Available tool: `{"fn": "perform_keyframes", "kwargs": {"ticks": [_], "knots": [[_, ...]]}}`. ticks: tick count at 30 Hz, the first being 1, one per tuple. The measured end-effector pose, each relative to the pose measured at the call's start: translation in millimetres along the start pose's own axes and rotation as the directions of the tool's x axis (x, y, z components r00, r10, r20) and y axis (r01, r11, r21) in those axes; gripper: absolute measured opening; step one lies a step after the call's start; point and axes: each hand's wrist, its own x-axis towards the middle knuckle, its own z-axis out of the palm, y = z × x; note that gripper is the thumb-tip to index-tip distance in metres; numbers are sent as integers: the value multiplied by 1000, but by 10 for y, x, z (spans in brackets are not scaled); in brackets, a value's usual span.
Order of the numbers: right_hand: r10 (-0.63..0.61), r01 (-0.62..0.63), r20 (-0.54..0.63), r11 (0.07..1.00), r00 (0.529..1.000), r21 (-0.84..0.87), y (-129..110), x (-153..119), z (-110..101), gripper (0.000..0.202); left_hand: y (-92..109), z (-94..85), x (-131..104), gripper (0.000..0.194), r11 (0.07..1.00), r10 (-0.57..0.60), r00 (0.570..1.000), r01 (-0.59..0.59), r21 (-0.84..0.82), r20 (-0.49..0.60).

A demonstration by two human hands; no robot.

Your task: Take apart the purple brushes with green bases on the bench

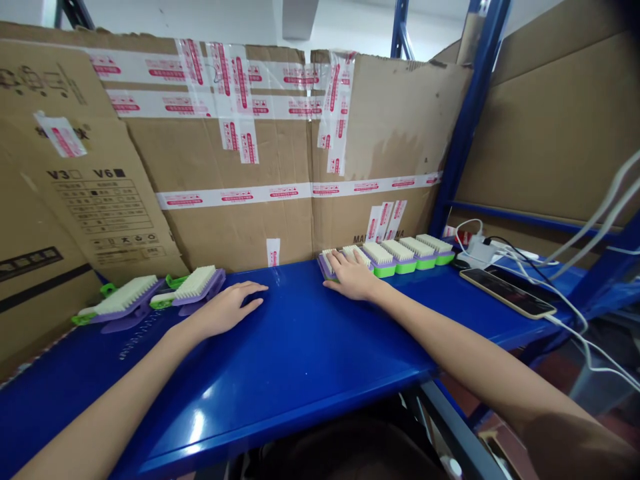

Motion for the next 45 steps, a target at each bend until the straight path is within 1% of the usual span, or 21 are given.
{"fn": "perform_keyframes", "kwargs": {"ticks": [3, 7, 10, 13, 15, 18, 21, 23, 25, 31, 33, 38, 45], "knots": [[1, -1, 1, 1000, 1000, 17, -33, -32, -10, 82, -2, -4, -5, 52, 1000, 0, 1000, 0, 0, 15], [-2, 3, -14, 1000, 1000, 24, -108, -73, -18, 80, 13, -19, -8, 51, 1000, -2, 1000, 2, -8, 4], [-14, 15, -51, 1000, 999, 20, -182, -96, -33, 79, 25, -25, -7, 52, 1000, 0, 1000, 0, -14, 6], [-57, 62, -95, 997, 994, 43, -253, -107, -71, 73, 25, -19, -9, 51, 1000, -4, 1000, 4, -16, 3], [-86, 96, -107, 991, 991, 91, -289, -106, -107, 64, 21, -11, -13, 50, 1000, -4, 1000, 4, -15, -4], [-116, 139, -111, 965, 987, 223, -311, -95, -162, 47, 23, -7, -18, 49, 1000, 3, 1000, -3, -11, 0], [-105, 140, -116, 925, 988, 354, -292, -85, -195, 35, 39, -18, -20, 51, 1000, -7, 1000, 7, -2, 24], [-91, 130, -117, 909, 989, 396, -267, -79, -200, 31, 54, -28, -21, 52, 1000, -11, 999, 11, 3, 37], [-100, 139, -116, 901, 988, 412, -247, -69, -192, 33, 65, -34, -24, 52, 1000, -8, 999, 8, 7, 37], [-220, 242, -100, 881, 970, 408, -227, -24, -136, 55, 61, -26, -31, 51, 1000, 6, 999, -7, 12, 37], [-251, 277, -118, 871, 961, 405, -222, -22, -123, 55, 55, -22, -31, 52, 1000, 5, 999, -5, 11, 36], [-328, 389, -211, 813, 921, 434, -206, -37, -112, 50, 82, -21, -30, 53, 1000, 11, 1000, -11, 15, 26], [-365, 457, -279, 764, 888, 456, -266, -33, -87, 50, 269, -67, -26, 52, 1000, 28, 999, -27, -14, 30]]}}
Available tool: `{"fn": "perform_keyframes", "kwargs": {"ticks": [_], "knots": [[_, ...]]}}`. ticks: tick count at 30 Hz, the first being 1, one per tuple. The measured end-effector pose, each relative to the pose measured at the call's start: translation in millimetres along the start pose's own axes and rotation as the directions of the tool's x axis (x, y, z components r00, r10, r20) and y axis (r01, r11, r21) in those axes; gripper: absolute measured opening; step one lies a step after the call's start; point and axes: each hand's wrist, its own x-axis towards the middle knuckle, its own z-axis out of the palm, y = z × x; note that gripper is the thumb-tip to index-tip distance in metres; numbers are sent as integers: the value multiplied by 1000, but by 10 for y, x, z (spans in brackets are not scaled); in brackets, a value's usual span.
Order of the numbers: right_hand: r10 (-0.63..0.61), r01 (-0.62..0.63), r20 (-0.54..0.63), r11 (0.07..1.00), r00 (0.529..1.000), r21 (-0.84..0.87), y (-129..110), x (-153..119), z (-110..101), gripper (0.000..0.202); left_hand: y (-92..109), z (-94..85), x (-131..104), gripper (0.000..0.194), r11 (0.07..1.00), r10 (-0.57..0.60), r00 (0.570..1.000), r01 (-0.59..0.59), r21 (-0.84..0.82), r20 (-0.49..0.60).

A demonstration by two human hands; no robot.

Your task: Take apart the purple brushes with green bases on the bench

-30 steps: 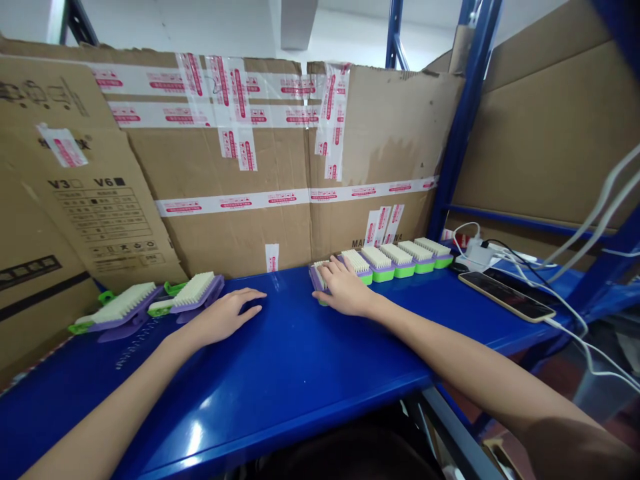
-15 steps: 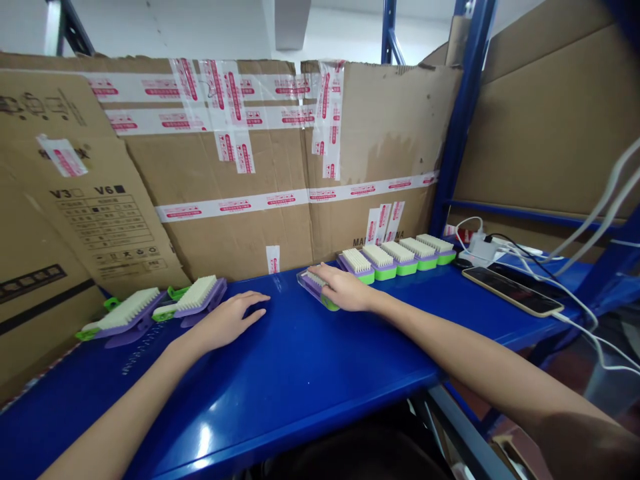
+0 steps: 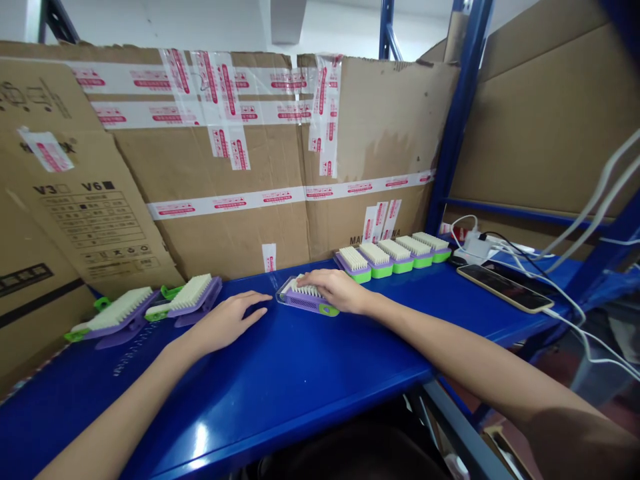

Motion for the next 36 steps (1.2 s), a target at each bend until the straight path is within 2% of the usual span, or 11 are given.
{"fn": "perform_keyframes", "kwargs": {"ticks": [8, 16, 20, 24, 27, 31, 33, 36], "knots": [[-52, 51, -70, 999, 996, -16, -25, 12, 10, 24, 179, -65, 12, 49, 997, 49, 999, -49, -56, -1], [-4, -3, -84, 996, 996, -84, -120, 27, -70, 17, 265, -65, 7, 49, 994, 22, 1000, -23, -110, -5], [138, -135, -146, 990, 980, 33, -155, 47, -85, 20, 361, -92, 2, 44, 989, 0, 1000, 1, -150, 9], [356, -299, -188, 914, 916, 275, -153, 65, -80, 41, 496, -91, -22, 43, 971, -22, 997, 38, -236, 73], [450, -376, -122, 843, 885, 386, -152, 72, -79, 46, 608, -54, -38, 49, 946, -21, 990, 66, -319, 141], [545, -494, 70, 689, 835, 531, -194, 65, -72, 39, 731, -9, -44, 46, 903, 41, 975, 57, -426, 217], [559, -535, 174, 588, 811, 607, -243, 52, -49, 29, 758, 3, -44, 44, 897, 57, 977, 41, -441, 207], [521, -547, 274, 492, 808, 677, -323, 37, 19, 20, 737, 9, -46, 46, 919, 29, 986, 38, -392, 163]]}}
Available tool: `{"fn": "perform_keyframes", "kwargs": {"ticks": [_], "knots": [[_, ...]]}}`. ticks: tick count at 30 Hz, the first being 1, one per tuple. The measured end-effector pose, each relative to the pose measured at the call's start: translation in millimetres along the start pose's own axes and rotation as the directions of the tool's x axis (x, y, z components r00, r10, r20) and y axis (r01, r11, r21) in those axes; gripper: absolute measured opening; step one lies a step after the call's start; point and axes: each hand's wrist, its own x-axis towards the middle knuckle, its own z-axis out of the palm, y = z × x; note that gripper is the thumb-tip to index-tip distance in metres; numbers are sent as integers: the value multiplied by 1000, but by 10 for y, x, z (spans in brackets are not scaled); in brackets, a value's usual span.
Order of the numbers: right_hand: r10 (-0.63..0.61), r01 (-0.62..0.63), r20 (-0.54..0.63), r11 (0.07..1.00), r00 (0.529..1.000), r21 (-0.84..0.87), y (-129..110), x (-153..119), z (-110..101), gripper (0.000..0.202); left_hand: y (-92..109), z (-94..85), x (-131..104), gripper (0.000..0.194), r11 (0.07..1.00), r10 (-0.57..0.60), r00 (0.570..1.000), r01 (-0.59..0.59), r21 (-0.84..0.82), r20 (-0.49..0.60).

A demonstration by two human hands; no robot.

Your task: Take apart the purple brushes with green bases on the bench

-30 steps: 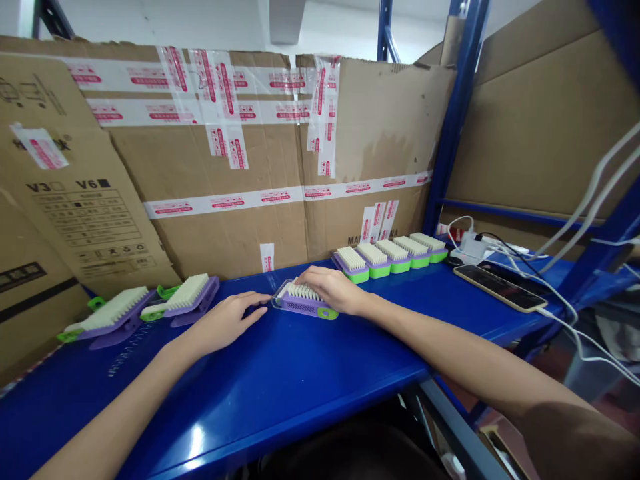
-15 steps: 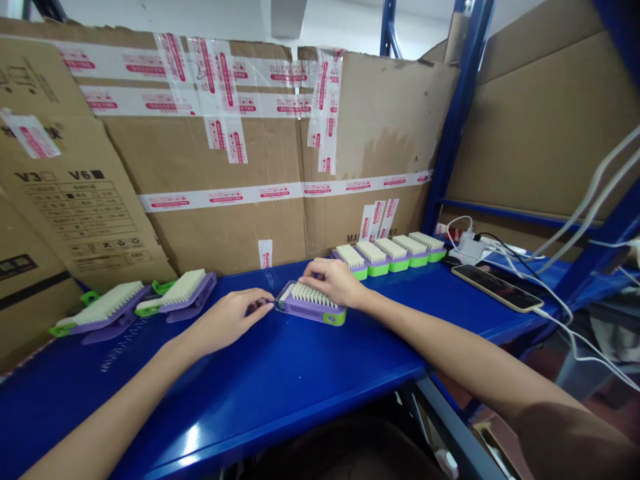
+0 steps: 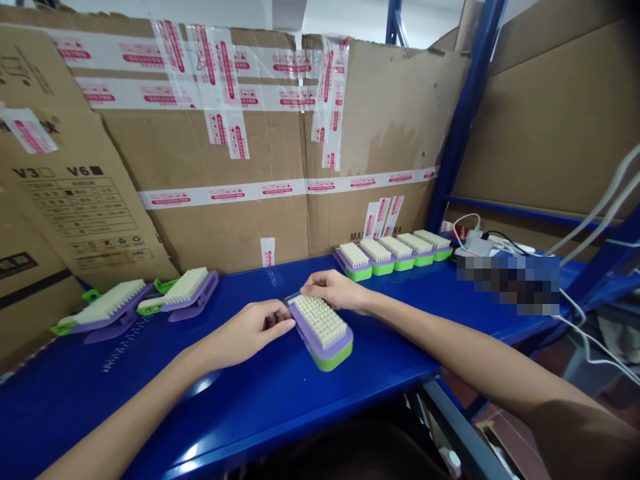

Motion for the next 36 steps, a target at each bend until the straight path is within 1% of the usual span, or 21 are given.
{"fn": "perform_keyframes", "kwargs": {"ticks": [2, 5, 8, 10, 11, 13, 14, 16, 17, 19, 21, 22, 24, 25, 28, 30, 33, 36], "knots": [[-23, 21, 51, 999, 998, 40, 20, -4, 58, 16, -35, -22, -3, 48, 999, -19, 999, 20, 32, -45], [-80, 68, 105, 991, 991, 112, 63, 12, 85, 10, -91, -71, -10, 52, 998, -56, 995, 56, 4, -87], [-142, 119, 174, 983, 974, 138, 113, 27, 48, 26, -135, -118, -21, 58, 996, -86, 992, 84, -23, -92], [-182, 161, 214, 981, 960, 113, 135, 26, 23, 37, -154, -141, -26, 62, 996, -89, 994, 88, -19, -70], [-202, 190, 223, 979, 954, 72, 138, 21, 15, 39, -160, -149, -26, 64, 996, -88, 995, 87, -23, -48], [-264, 289, 213, 952, 941, -96, 122, 3, 11, 37, -163, -161, -24, 68, 995, -73, 997, 73, -62, -1], [-309, 350, 203, 913, 929, -208, 104, -8, 11, 32, -160, -165, -21, 71, 994, -58, 998, 59, -90, 15], [-406, 451, 197, 792, 892, -412, 55, -33, 10, 22, -150, -170, -16, 76, 992, -20, 999, 23, -127, 28], [-440, 479, 201, 735, 876, -480, 31, -44, 7, 21, -144, -173, -14, 75, 991, -4, 1000, 8, -131, 25], [-480, 502, 205, 647, 853, -575, 0, -57, 1, 28, -133, -179, -10, 69, 993, 23, 1000, -21, -119, 15], [-490, 494, 201, 595, 848, -634, 1, -57, -2, 40, -123, -184, -6, 62, 991, 49, 999, -49, -124, -8], [-486, 489, 204, 584, 850, -648, 12, -53, 0, 47, -116, -186, -3, 59, 989, 60, 998, -62, -137, -16], [-457, 489, 231, 597, 859, -636, 44, -41, 11, 57, -97, -188, 1, 55, 981, 74, 997, -75, -180, -15], [-436, 495, 259, 609, 862, -620, 59, -36, 19, 58, -87, -189, 1, 54, 976, 75, 997, -75, -204, -11], [-398, 520, 336, 624, 854, -583, 79, -25, 32, 50, -69, -209, -8, 48, 972, 68, 998, -67, -227, -5], [-394, 530, 356, 610, 848, -589, 73, -25, 20, 50, -81, -239, -21, 45, 981, 55, 998, -58, -186, -21], [-377, 526, 368, 568, 850, -633, 59, -26, -31, 61, -131, -285, -32, 44, 996, 55, 995, -61, -67, -81], [-349, 502, 366, 505, 863, -702, 54, -26, -85, 67, -172, -277, -18, 43, 995, 87, 984, -78, 67, -158]]}}
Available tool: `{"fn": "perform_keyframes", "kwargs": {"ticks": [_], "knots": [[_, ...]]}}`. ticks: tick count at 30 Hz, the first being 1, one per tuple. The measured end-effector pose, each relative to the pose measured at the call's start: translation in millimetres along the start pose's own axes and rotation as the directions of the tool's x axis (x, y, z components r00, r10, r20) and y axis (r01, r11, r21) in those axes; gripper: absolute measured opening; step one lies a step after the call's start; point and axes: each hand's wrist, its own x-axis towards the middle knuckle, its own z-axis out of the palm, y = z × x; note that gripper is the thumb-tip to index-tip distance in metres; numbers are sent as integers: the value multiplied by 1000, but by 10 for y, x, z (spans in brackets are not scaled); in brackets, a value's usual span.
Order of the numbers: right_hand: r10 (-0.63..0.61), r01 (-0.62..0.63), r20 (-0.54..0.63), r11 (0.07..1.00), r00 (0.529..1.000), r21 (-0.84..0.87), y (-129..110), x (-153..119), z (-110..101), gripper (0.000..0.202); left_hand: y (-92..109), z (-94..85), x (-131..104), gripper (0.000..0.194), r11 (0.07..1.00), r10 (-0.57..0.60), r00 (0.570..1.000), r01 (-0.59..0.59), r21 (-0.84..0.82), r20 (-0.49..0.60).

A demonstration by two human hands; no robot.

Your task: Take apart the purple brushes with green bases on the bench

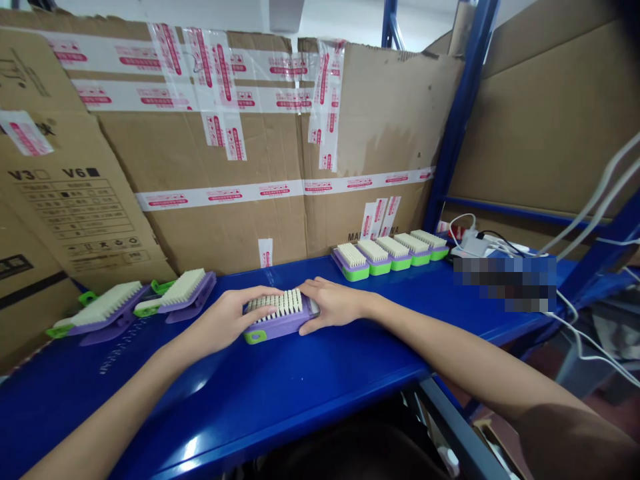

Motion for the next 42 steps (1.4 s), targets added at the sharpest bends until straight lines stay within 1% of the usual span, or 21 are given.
{"fn": "perform_keyframes", "kwargs": {"ticks": [3, 5, 8, 10, 12, 14, 17, 21, 24, 27, 31, 34, 37, 40, 42], "knots": [[49, -50, -10, 995, 999, -83, 10, -12, -1, 69, -5, 79, 9, 47, 994, 49, 997, -43, 96, -60], [68, -71, -26, 991, 997, -114, -7, -15, 24, 73, 3, 135, 6, 50, 985, 80, 994, -67, 157, -76], [59, -69, -76, 989, 995, -131, -62, -13, 79, 73, 11, 172, -9, 59, 968, 93, 994, -77, 238, -57], [40, -56, -119, 989, 992, -137, -107, -12, 104, 71, 4, 162, -19, 72, 963, 82, 996, -69, 259, -42], [19, -40, -158, 990, 987, -135, -148, -14, 108, 68, -14, 140, -23, 79, 964, 69, 997, -57, 259, -36], [-7, -17, -193, 992, 981, -126, -176, -23, 91, 66, -35, 122, -22, 75, 968, 57, 998, -47, 247, -34], [-66, 40, -221, 992, 973, -121, -196, -41, 52, 65, -56, 108, -17, 63, 975, 40, 997, -26, 220, -60], [-161, 122, -226, 976, 961, -180, -219, -50, 11, 69, -51, 79, -28, 60, 976, 45, 995, -26, 216, -86], [-206, 146, -208, 951, 956, -274, -257, -47, -19, 71, -41, 43, -47, 64, 969, 39, 995, -14, 248, -94], [-244, 166, -174, 914, 954, -370, -304, -46, -58, 70, -38, 8, -66, 72, 961, 39, 992, -5, 276, -118], [-288, 201, -146, 880, 947, -430, -339, -49, -89, 67, -45, -12, -89, 77, 954, 82, 989, -41, 296, -126], [-298, 207, -168, 885, 940, -417, -326, -45, -75, 65, -49, 16, -96, 74, 946, 146, 979, -95, 311, -144], [-257, 162, -260, 927, 931, -338, -313, -28, -38, 68, -25, 79, -82, 60, 922, 248, 948, -168, 349, -199], [-163, 102, -363, 978, 917, -183, -362, -4, 6, 69, 19, 135, -60, 51, 882, 341, 912, -227, 413, -227], [-33, 20, -420, 999, 907, -35, -439, 13, 36, 62, 39, 149, -55, 50, 859, 383, 893, -250, 447, -237]]}}
